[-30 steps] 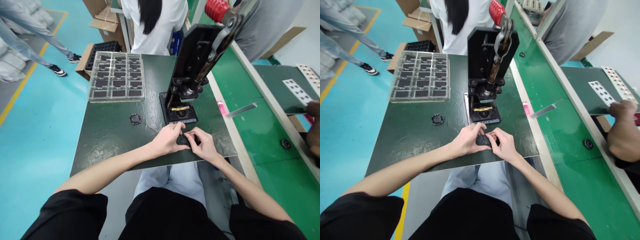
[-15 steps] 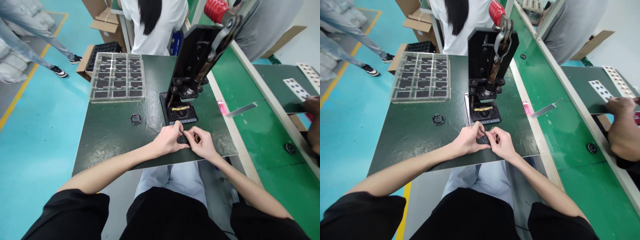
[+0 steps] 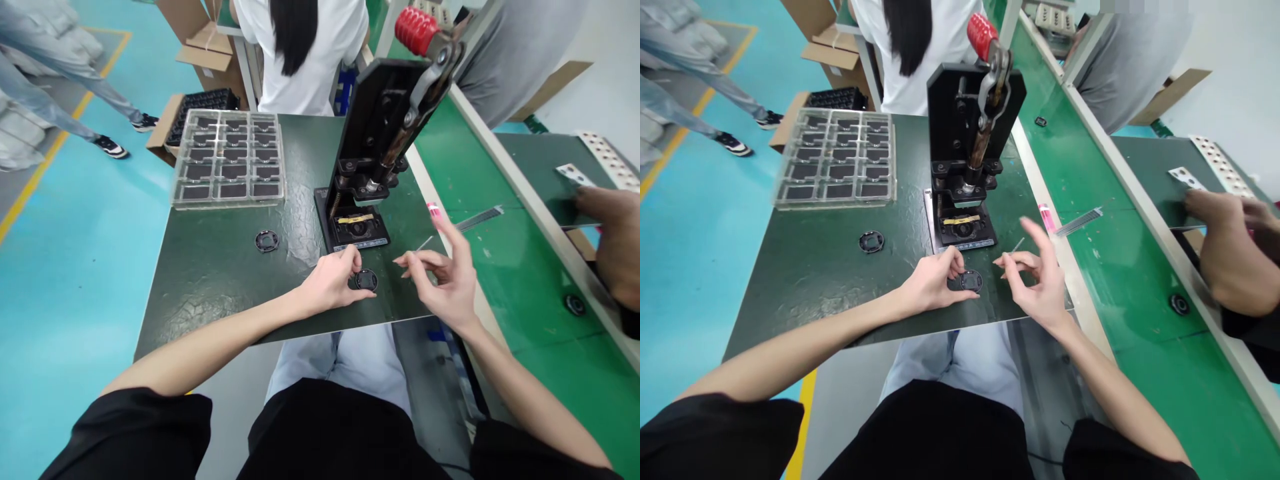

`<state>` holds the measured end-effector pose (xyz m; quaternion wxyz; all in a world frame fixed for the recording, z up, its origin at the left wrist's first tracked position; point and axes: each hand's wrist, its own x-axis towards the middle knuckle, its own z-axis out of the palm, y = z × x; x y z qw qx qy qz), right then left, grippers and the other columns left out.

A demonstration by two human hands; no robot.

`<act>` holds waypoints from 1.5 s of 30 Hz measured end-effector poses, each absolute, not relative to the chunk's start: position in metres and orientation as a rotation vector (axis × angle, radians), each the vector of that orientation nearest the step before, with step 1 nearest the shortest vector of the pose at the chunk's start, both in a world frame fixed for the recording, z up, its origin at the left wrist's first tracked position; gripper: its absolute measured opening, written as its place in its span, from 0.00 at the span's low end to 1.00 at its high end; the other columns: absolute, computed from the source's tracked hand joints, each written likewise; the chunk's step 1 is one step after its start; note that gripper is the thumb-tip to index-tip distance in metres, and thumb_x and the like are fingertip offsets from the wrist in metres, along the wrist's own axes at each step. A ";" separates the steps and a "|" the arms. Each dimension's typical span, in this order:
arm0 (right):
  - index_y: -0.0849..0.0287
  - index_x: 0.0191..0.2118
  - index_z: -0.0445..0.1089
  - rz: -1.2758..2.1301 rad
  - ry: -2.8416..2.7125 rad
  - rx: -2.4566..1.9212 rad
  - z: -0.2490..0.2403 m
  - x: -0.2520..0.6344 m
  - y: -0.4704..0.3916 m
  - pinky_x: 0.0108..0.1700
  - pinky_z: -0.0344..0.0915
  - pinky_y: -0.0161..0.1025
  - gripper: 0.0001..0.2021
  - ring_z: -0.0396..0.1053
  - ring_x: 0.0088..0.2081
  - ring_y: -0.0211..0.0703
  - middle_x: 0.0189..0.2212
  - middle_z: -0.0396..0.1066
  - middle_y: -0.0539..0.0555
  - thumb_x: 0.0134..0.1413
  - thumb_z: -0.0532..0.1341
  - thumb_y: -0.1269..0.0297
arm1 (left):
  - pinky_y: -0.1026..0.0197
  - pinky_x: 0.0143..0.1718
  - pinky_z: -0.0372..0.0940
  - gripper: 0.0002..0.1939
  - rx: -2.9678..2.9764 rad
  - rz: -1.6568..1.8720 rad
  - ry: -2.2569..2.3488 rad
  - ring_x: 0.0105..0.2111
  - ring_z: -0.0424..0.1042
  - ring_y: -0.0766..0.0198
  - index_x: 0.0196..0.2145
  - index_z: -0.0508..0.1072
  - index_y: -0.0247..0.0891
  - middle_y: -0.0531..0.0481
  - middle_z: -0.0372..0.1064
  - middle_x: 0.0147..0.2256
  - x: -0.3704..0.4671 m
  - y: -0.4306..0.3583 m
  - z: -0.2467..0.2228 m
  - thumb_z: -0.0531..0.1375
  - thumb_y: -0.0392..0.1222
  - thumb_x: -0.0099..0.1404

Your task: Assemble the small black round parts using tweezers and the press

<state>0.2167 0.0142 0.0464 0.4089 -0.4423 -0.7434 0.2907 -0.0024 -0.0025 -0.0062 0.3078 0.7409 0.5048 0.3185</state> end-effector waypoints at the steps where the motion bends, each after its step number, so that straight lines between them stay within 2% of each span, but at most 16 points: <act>1: 0.52 0.67 0.62 0.726 -1.895 -1.110 0.049 0.217 0.015 0.38 0.80 0.44 0.25 0.80 0.34 0.44 0.38 0.81 0.55 0.67 0.62 0.59 | 0.62 0.31 0.65 0.33 1.963 0.848 1.327 0.28 0.72 0.64 0.37 0.58 0.43 0.58 0.68 0.31 -0.003 -0.003 -0.006 0.77 0.53 0.50; 4: 0.55 0.57 0.73 0.846 -1.895 -1.125 0.052 0.214 0.020 0.38 0.82 0.42 0.16 0.79 0.30 0.41 0.39 0.82 0.55 0.66 0.64 0.57 | 0.62 0.30 0.64 0.32 1.968 0.858 1.310 0.27 0.70 0.65 0.37 0.58 0.43 0.58 0.67 0.31 -0.003 -0.003 -0.006 0.77 0.52 0.51; 8: 0.57 0.48 0.78 1.086 -1.834 -1.125 0.040 0.206 0.023 0.34 0.82 0.40 0.14 0.81 0.32 0.43 0.38 0.83 0.56 0.65 0.65 0.55 | 0.63 0.30 0.63 0.30 1.994 0.854 1.306 0.27 0.69 0.66 0.38 0.59 0.43 0.59 0.66 0.31 -0.003 -0.004 -0.007 0.76 0.52 0.53; 12: 0.57 0.44 0.80 1.032 -1.914 -1.142 0.024 0.207 0.025 0.35 0.82 0.39 0.12 0.82 0.36 0.45 0.38 0.82 0.55 0.64 0.65 0.56 | 0.62 0.31 0.63 0.29 1.988 0.855 1.307 0.27 0.69 0.65 0.38 0.59 0.43 0.59 0.66 0.31 -0.004 -0.004 -0.008 0.75 0.53 0.53; 17: 0.59 0.44 0.79 0.970 -1.884 -1.172 0.017 0.213 0.028 0.32 0.79 0.36 0.11 0.80 0.30 0.41 0.35 0.82 0.55 0.65 0.63 0.58 | 0.62 0.31 0.63 0.30 1.982 0.857 1.302 0.28 0.69 0.66 0.38 0.59 0.43 0.58 0.66 0.32 -0.003 -0.004 -0.007 0.76 0.52 0.53; 23: 0.58 0.39 0.77 0.867 -2.236 -1.160 0.032 0.219 0.035 0.26 0.69 0.33 0.08 0.73 0.27 0.38 0.27 0.76 0.51 0.64 0.61 0.62 | 0.62 0.32 0.64 0.29 1.984 0.849 1.300 0.29 0.69 0.65 0.38 0.59 0.43 0.57 0.67 0.33 -0.004 -0.005 -0.006 0.75 0.52 0.54; 26: 0.57 0.39 0.76 0.824 -2.365 -1.092 0.037 0.220 0.036 0.29 0.70 0.35 0.07 0.71 0.27 0.37 0.29 0.75 0.52 0.65 0.60 0.63 | 0.61 0.32 0.65 0.28 1.979 0.847 1.293 0.30 0.70 0.64 0.39 0.60 0.43 0.56 0.67 0.34 -0.004 -0.004 -0.007 0.75 0.53 0.54; 31: 0.56 0.44 0.75 0.673 -2.469 -0.995 0.033 0.216 0.038 0.37 0.72 0.40 0.07 0.73 0.35 0.43 0.35 0.75 0.54 0.66 0.61 0.62 | 0.61 0.32 0.65 0.28 1.985 0.853 1.288 0.30 0.71 0.64 0.39 0.60 0.43 0.56 0.68 0.34 -0.004 -0.004 -0.007 0.75 0.53 0.54; 36: 0.57 0.45 0.74 0.755 -2.529 -0.967 0.035 0.209 0.051 0.36 0.70 0.39 0.07 0.71 0.32 0.40 0.35 0.74 0.54 0.66 0.60 0.65 | 0.61 0.32 0.66 0.29 1.992 0.855 1.276 0.30 0.70 0.64 0.39 0.60 0.43 0.56 0.67 0.34 -0.004 -0.003 -0.008 0.75 0.53 0.54; 41: 0.57 0.40 0.72 0.726 -2.648 -0.945 0.041 0.198 0.062 0.34 0.66 0.37 0.04 0.70 0.31 0.40 0.32 0.74 0.53 0.62 0.60 0.70 | 0.60 0.33 0.68 0.29 1.965 0.838 1.220 0.29 0.70 0.64 0.39 0.60 0.43 0.55 0.68 0.35 -0.007 -0.001 -0.007 0.75 0.52 0.54; 45: 0.57 0.33 0.70 0.680 -2.772 -1.082 0.046 0.197 0.064 0.28 0.59 0.36 0.06 0.66 0.23 0.38 0.25 0.72 0.50 0.54 0.62 0.76 | 0.60 0.34 0.69 0.29 1.961 0.820 1.202 0.30 0.72 0.64 0.39 0.60 0.42 0.54 0.69 0.35 -0.008 0.000 -0.005 0.76 0.51 0.53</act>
